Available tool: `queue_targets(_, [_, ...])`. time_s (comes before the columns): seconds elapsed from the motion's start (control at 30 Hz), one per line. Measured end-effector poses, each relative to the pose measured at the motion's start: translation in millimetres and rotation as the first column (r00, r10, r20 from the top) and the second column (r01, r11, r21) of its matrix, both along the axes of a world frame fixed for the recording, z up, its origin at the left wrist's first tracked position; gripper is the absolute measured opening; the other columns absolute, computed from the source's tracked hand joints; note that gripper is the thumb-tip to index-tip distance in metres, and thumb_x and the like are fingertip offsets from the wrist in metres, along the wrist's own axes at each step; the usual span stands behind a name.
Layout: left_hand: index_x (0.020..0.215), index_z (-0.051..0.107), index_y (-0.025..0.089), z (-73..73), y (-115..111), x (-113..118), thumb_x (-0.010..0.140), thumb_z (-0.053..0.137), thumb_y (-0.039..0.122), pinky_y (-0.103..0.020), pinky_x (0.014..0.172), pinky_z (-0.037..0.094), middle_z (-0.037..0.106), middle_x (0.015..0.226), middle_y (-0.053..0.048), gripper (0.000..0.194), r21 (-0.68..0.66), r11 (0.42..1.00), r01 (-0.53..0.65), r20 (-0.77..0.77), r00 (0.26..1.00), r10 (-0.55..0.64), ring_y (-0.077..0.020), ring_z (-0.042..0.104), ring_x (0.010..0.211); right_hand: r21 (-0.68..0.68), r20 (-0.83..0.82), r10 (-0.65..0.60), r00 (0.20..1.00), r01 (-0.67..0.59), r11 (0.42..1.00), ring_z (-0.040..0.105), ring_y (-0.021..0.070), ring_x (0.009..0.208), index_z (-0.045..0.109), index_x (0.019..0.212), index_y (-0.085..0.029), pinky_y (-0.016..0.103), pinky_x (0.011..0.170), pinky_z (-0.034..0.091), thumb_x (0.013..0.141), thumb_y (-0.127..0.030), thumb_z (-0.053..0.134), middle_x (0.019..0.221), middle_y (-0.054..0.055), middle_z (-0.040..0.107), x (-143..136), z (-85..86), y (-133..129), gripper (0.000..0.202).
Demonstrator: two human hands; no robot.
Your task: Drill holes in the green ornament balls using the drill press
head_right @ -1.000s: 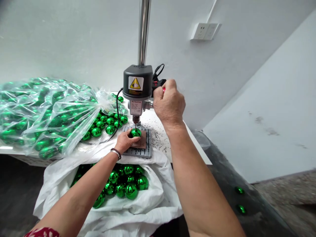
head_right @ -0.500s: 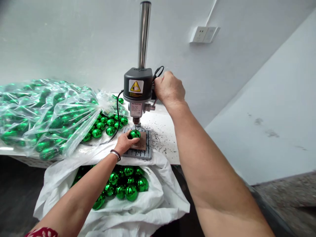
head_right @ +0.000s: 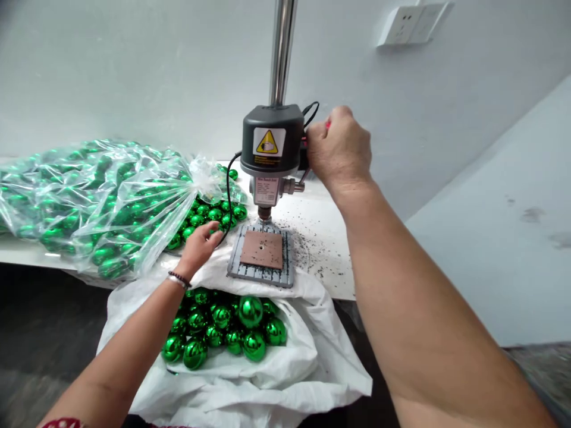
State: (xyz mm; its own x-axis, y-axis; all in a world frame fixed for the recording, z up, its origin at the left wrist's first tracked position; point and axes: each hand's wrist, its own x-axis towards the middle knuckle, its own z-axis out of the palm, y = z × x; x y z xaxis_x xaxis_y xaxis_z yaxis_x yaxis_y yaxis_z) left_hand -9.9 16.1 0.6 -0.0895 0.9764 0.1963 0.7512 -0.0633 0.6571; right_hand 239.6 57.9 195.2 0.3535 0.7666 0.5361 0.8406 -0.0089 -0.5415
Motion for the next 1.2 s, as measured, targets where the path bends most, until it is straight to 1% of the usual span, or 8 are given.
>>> queue_targets(0.07, [0.134,0.059,0.013,0.3,21.1,-10.4,0.095,0.049,0.028,-0.037,0.105,0.044,0.065,0.135,-0.018,0.043,-0.069,0.983,-0.17,-0.122,0.979,0.161,-0.0282,0.061,0.124,0.0,0.004,-0.007,1.0,0.007,1.0,0.045,0.0093,0.078,0.034,0.078,-0.02,0.031,0.077,0.031,0.087,-0.028,0.04,0.084,0.005,0.057,0.2,-0.9,0.8,0.014])
queue_targets(0.27, [0.129,0.06,0.007,-8.6,60.8,-11.8,0.091,0.055,0.047,-0.039,0.096,0.045,0.067,0.127,-0.027,0.056,-0.357,0.922,-0.152,-0.206,0.975,0.081,-0.0369,0.061,0.123,0.057,-0.03,-0.005,1.0,0.007,0.998,0.047,0.0094,0.08,0.044,0.084,-0.016,0.031,0.083,0.034,0.091,-0.023,0.042,0.082,0.001,0.053,0.5,-4.5,4.5,0.01])
queue_targets(0.43, [0.131,0.057,0.013,-15.5,53.5,-10.5,0.075,0.073,0.037,-0.03,0.078,0.049,0.073,0.112,-0.014,0.063,-0.321,0.936,-0.143,0.25,0.94,0.23,-0.0265,0.069,0.097,0.069,-0.049,0.006,0.999,-0.003,0.998,0.039,0.0087,0.073,0.045,0.087,-0.017,0.03,0.083,0.032,0.093,-0.022,0.043,0.079,0.0,0.047,1.1,-5.8,4.7,0.009])
queue_targets(0.6, [0.108,0.061,0.019,-10.2,23.9,-16.6,0.077,0.068,0.031,-0.023,0.062,0.047,0.067,0.087,-0.001,0.034,-0.301,0.941,0.154,0.9,0.371,0.227,-0.0119,0.064,0.067,0.083,-0.072,0.019,0.997,-0.013,0.996,0.021,0.0081,0.065,0.033,0.077,-0.02,0.029,0.075,0.024,0.092,-0.02,0.043,0.072,-0.002,0.038,0.3,-5.6,4.1,0.018])
queue_targets(0.7, [0.089,0.059,0.018,-6.5,12.1,-9.7,0.072,0.075,0.03,-0.023,0.062,0.048,0.066,0.079,-0.001,0.026,-0.267,0.904,0.333,0.956,0.21,0.205,-0.0135,0.065,0.07,0.089,-0.078,0.029,0.997,-0.022,0.996,0.02,0.0085,0.065,0.03,0.075,-0.02,0.03,0.074,0.022,0.091,-0.019,0.044,0.072,-0.002,0.037,-0.4,-6.3,4.1,0.021])
queue_targets(0.8, [0.094,0.059,0.019,-6.8,10.8,6.9,0.065,0.083,0.03,-0.024,0.065,0.048,0.067,0.085,-0.001,0.039,-0.241,0.889,0.389,0.952,0.271,0.14,-0.0144,0.065,0.075,0.098,-0.08,0.046,0.996,-0.039,0.994,0.021,0.0087,0.065,0.03,0.076,-0.02,0.029,0.074,0.021,0.092,-0.021,0.044,0.071,-0.002,0.037,-0.2,-6.4,3.5,0.02])
queue_targets(1.0, [0.118,0.062,0.018,-10.9,21.5,45.0,0.07,0.079,0.034,-0.028,0.091,0.046,0.069,0.11,-0.004,0.053,-0.141,0.939,0.313,0.754,0.648,-0.102,-0.0177,0.061,0.101,0.12,-0.101,0.077,0.992,-0.064,0.991,0.023,0.0092,0.065,0.033,0.079,-0.02,0.029,0.074,0.024,0.091,-0.021,0.046,0.071,-0.003,0.037,2.2,-5.7,3.1,0.018])
queue_targets(1.2, [0.119,0.064,0.016,-15.4,27.3,62.1,0.081,0.066,0.043,-0.034,0.102,0.044,0.069,0.117,-0.008,0.047,-0.095,0.942,0.323,0.545,0.808,-0.222,-0.0227,0.06,0.111,0.108,-0.084,0.104,0.991,-0.095,0.99,0.022,0.0105,0.066,0.036,0.083,-0.021,0.03,0.079,0.031,0.092,-0.025,0.043,0.072,-0.002,0.036,5.0,-6.9,4.5,0.012])
